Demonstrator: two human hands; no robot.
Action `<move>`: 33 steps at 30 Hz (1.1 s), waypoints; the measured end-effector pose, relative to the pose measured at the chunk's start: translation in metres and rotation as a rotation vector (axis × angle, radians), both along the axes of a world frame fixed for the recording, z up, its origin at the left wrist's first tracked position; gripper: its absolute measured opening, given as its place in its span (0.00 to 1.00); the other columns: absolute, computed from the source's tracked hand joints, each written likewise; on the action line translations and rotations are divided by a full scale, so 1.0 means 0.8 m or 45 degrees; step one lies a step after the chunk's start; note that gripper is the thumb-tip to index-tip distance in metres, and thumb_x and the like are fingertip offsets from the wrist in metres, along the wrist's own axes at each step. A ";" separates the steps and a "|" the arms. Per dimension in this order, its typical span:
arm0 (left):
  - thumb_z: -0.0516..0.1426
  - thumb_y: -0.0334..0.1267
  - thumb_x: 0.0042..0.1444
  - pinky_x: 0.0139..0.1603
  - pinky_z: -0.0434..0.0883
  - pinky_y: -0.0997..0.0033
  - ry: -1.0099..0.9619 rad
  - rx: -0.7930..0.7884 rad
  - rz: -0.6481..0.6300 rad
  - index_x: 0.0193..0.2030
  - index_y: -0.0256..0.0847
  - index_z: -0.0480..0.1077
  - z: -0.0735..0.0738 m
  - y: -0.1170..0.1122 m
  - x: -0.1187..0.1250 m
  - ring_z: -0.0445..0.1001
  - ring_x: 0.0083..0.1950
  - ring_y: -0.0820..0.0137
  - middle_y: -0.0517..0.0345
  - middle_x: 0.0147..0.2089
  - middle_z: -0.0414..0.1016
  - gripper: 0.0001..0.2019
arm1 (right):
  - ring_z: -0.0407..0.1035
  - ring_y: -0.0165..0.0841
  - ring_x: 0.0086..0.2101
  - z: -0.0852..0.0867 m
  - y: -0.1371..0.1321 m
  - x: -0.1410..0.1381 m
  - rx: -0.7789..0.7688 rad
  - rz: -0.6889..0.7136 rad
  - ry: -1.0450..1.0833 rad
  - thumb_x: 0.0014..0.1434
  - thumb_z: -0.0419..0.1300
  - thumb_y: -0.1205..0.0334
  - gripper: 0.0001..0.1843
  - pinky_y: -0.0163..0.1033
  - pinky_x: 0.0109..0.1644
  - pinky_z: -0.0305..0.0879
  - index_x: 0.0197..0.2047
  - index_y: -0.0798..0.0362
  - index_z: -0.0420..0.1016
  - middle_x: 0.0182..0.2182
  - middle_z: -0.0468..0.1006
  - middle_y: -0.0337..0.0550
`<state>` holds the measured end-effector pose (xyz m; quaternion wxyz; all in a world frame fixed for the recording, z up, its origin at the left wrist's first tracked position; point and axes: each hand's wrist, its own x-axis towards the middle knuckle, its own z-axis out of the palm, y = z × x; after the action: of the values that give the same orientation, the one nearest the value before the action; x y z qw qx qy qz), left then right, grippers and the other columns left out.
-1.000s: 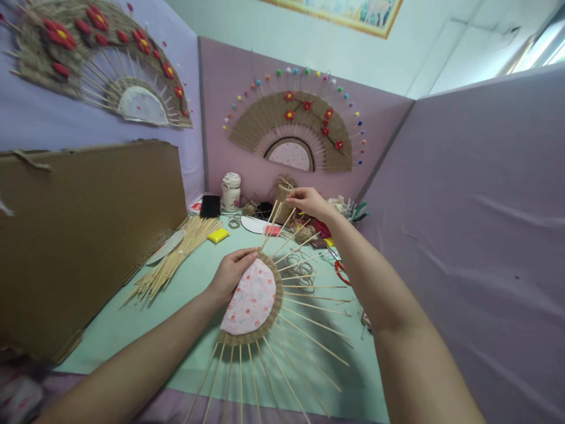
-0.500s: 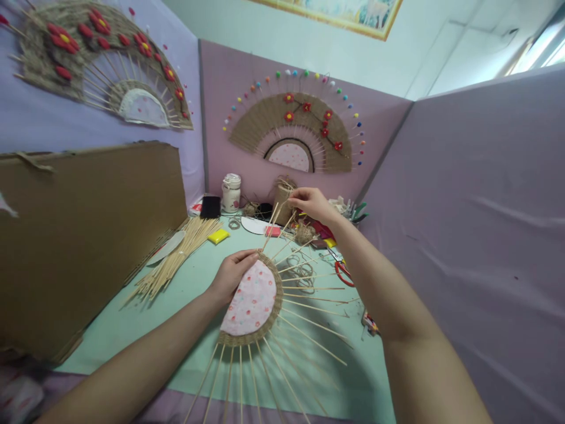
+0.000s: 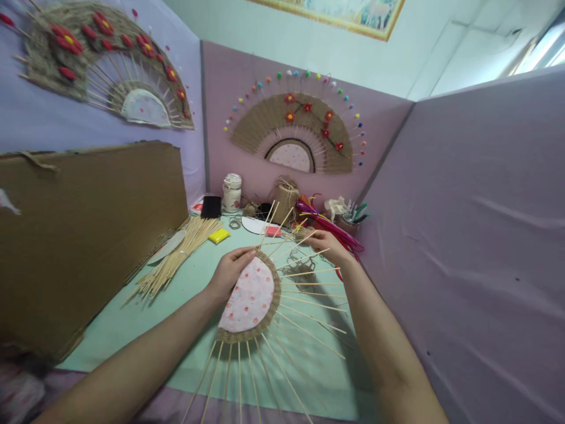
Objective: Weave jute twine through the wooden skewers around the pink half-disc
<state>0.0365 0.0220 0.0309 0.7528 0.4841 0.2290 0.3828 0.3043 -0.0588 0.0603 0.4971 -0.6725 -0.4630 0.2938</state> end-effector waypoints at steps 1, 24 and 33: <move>0.65 0.43 0.40 0.35 0.67 0.73 -0.001 -0.006 -0.004 0.38 0.37 0.76 0.002 0.000 -0.001 0.71 0.31 0.73 0.56 0.33 0.77 0.17 | 0.52 0.22 0.18 -0.006 -0.002 -0.004 -0.026 0.001 -0.011 0.42 0.66 0.50 0.18 0.31 0.21 0.46 0.29 0.56 0.71 0.17 0.62 0.32; 0.62 0.33 0.41 0.26 0.64 0.78 -0.124 -0.243 -0.349 0.40 0.33 0.74 0.022 0.016 -0.017 0.68 0.23 0.77 0.60 0.24 0.72 0.16 | 0.59 0.24 0.22 -0.030 -0.037 -0.046 -0.429 0.634 0.089 0.47 0.64 0.50 0.18 0.31 0.26 0.52 0.27 0.57 0.68 0.21 0.67 0.35; 0.59 0.30 0.43 0.25 0.64 0.78 -0.144 -0.257 -0.419 0.43 0.33 0.73 0.021 0.017 -0.018 0.68 0.23 0.77 0.59 0.23 0.73 0.17 | 0.58 0.23 0.21 -0.039 -0.045 -0.035 -0.267 0.476 0.293 0.45 0.67 0.56 0.16 0.31 0.25 0.49 0.24 0.57 0.66 0.19 0.67 0.35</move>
<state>0.0225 0.0358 0.0481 0.8616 0.4147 0.1415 0.2564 0.2761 -0.0947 0.0293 0.4109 -0.5851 -0.4867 0.5020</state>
